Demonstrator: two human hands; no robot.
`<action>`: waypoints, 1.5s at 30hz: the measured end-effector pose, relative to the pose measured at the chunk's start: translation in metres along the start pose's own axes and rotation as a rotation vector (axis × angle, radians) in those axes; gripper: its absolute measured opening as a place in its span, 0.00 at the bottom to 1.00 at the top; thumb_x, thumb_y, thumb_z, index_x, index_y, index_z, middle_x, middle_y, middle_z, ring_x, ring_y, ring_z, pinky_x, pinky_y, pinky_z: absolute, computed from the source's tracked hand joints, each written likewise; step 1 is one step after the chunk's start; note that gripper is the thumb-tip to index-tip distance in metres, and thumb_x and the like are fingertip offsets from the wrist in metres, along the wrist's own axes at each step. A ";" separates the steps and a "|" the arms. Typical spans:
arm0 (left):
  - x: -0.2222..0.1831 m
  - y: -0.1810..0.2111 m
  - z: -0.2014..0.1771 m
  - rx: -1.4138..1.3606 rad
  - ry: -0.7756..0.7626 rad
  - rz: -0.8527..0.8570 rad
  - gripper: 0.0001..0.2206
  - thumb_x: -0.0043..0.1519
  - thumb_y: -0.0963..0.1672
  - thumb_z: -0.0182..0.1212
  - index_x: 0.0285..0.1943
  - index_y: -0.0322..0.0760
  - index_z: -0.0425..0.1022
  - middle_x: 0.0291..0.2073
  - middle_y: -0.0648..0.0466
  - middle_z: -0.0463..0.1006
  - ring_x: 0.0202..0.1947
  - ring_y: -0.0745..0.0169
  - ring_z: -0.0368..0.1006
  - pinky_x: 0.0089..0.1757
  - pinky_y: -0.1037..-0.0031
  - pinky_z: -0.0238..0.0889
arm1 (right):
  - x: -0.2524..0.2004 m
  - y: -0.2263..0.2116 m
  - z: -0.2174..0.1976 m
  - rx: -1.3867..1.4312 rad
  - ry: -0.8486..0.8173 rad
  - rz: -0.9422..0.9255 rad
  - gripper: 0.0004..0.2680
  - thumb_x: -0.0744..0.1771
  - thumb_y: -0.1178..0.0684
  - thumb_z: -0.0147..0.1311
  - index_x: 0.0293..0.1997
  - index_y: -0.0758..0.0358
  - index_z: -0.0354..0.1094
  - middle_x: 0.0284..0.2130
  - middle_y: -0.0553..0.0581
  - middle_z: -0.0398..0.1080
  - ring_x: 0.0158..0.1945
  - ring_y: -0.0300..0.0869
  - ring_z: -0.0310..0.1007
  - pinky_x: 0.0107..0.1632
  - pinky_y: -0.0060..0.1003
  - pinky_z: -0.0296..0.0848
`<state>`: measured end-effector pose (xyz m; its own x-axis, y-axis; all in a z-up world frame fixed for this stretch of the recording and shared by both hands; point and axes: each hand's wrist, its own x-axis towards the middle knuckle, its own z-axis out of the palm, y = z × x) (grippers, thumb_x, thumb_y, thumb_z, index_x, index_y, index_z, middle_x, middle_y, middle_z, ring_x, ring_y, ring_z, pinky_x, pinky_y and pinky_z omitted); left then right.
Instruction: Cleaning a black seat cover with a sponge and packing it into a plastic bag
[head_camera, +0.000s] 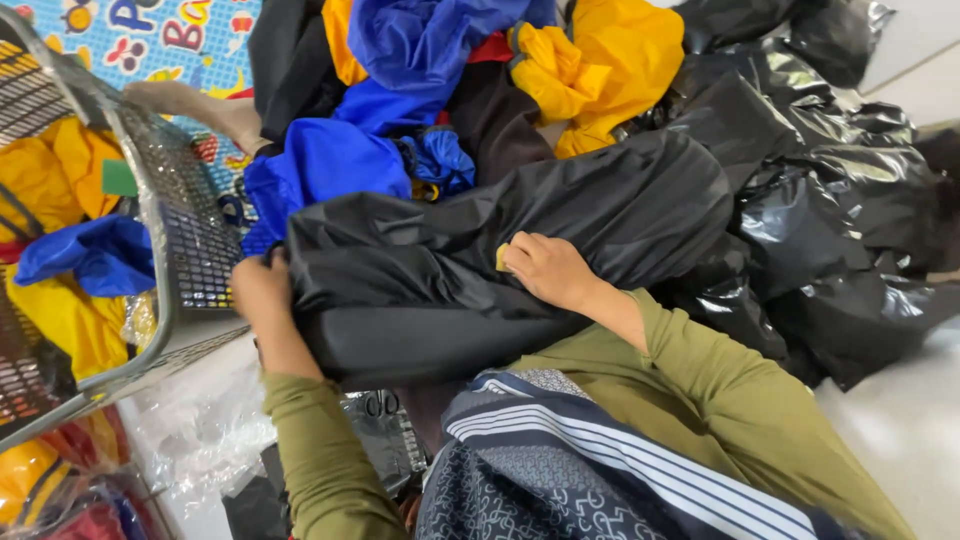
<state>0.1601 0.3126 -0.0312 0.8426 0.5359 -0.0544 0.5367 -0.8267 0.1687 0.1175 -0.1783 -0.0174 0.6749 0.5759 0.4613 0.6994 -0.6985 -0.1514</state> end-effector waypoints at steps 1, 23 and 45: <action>-0.012 0.011 0.002 -0.001 -0.006 0.009 0.19 0.67 0.52 0.64 0.39 0.31 0.85 0.28 0.38 0.81 0.36 0.30 0.80 0.35 0.45 0.72 | -0.004 -0.001 0.001 -0.005 -0.003 0.008 0.06 0.72 0.48 0.44 0.39 0.52 0.60 0.31 0.48 0.57 0.28 0.42 0.65 0.30 0.31 0.68; -0.233 0.059 -0.085 -0.235 0.304 0.709 0.17 0.63 0.52 0.61 0.54 0.40 0.79 0.56 0.54 0.80 0.67 0.45 0.68 0.68 0.48 0.47 | -0.136 0.162 -0.113 0.017 -0.126 1.065 0.18 0.66 0.42 0.67 0.47 0.68 0.66 0.40 0.63 0.69 0.43 0.56 0.71 0.47 0.50 0.69; -0.251 0.064 -0.151 -1.672 0.196 -1.052 0.19 0.54 0.61 0.56 0.46 0.60 0.80 0.53 0.63 0.80 0.56 0.63 0.76 0.51 0.73 0.68 | -0.022 0.142 -0.211 0.512 0.480 0.976 0.15 0.69 0.59 0.59 0.63 0.66 0.64 0.43 0.55 0.69 0.44 0.38 0.71 0.51 0.33 0.72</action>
<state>-0.0236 0.1508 0.1421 0.2007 0.7229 -0.6612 0.0634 0.6639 0.7451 0.1525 -0.3794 0.1360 0.8920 -0.3945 0.2206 0.0277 -0.4394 -0.8979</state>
